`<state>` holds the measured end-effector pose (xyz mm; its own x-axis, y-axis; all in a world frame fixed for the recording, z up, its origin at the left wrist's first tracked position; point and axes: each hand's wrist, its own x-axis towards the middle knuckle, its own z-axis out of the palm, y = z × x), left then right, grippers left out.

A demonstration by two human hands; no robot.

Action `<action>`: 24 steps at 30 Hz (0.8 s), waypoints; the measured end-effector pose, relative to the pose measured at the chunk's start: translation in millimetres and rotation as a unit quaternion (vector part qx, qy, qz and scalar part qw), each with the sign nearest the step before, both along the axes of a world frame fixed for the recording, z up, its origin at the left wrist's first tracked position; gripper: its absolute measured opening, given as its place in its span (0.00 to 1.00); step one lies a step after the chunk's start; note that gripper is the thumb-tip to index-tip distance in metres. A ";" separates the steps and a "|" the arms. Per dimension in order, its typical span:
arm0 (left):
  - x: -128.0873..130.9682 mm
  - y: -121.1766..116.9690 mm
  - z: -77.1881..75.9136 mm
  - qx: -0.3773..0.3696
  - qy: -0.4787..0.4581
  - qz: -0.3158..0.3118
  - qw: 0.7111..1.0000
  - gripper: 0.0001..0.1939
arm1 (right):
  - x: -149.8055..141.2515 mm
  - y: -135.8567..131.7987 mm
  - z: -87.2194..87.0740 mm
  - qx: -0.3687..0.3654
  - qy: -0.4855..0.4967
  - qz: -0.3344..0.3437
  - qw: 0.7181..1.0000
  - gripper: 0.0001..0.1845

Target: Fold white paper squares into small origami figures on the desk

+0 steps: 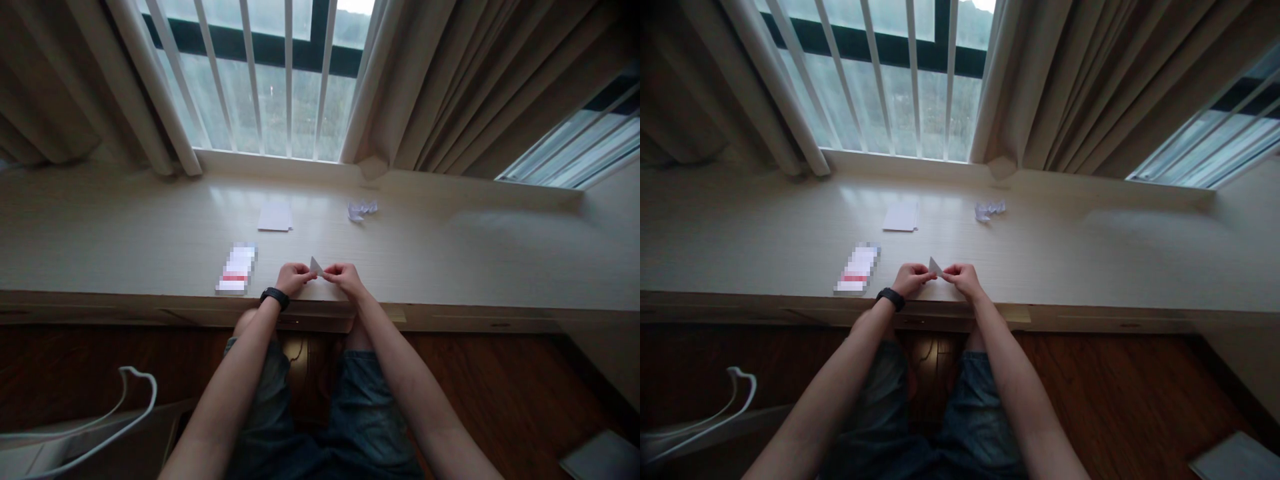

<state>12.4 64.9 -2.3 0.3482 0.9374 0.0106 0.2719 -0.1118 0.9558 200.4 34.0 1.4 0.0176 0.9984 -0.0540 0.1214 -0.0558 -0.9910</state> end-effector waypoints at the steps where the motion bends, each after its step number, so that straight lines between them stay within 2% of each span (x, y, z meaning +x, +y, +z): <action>1: 0.3 -0.5 0.4 0.007 0.006 -0.001 1.000 0.21 | -1.2 0.6 -1.2 0.002 -0.005 -0.013 1.000 0.20; 5: 1.0 -2.4 4.7 0.042 0.030 0.000 0.999 0.22 | -2.9 0.2 -2.5 0.012 -0.021 -0.033 0.999 0.20; 11: -0.8 -2.7 9.1 0.039 0.055 -0.027 0.997 0.22 | -1.1 0.5 7.5 0.009 -0.015 0.029 0.999 0.21; 15: 2.0 -4.8 8.8 0.049 0.104 -0.040 0.993 0.21 | -5.9 6.4 3.4 0.028 -0.027 0.013 0.999 0.21; 20: 6.9 -6.5 9.7 0.058 0.131 -0.044 0.989 0.20 | -8.3 5.8 -4.9 0.038 -0.059 -0.041 0.997 0.21; 24: 6.1 -6.2 11.9 0.037 0.122 -0.059 0.990 0.19 | -9.6 5.9 0.1 0.034 -0.029 -0.020 0.999 0.20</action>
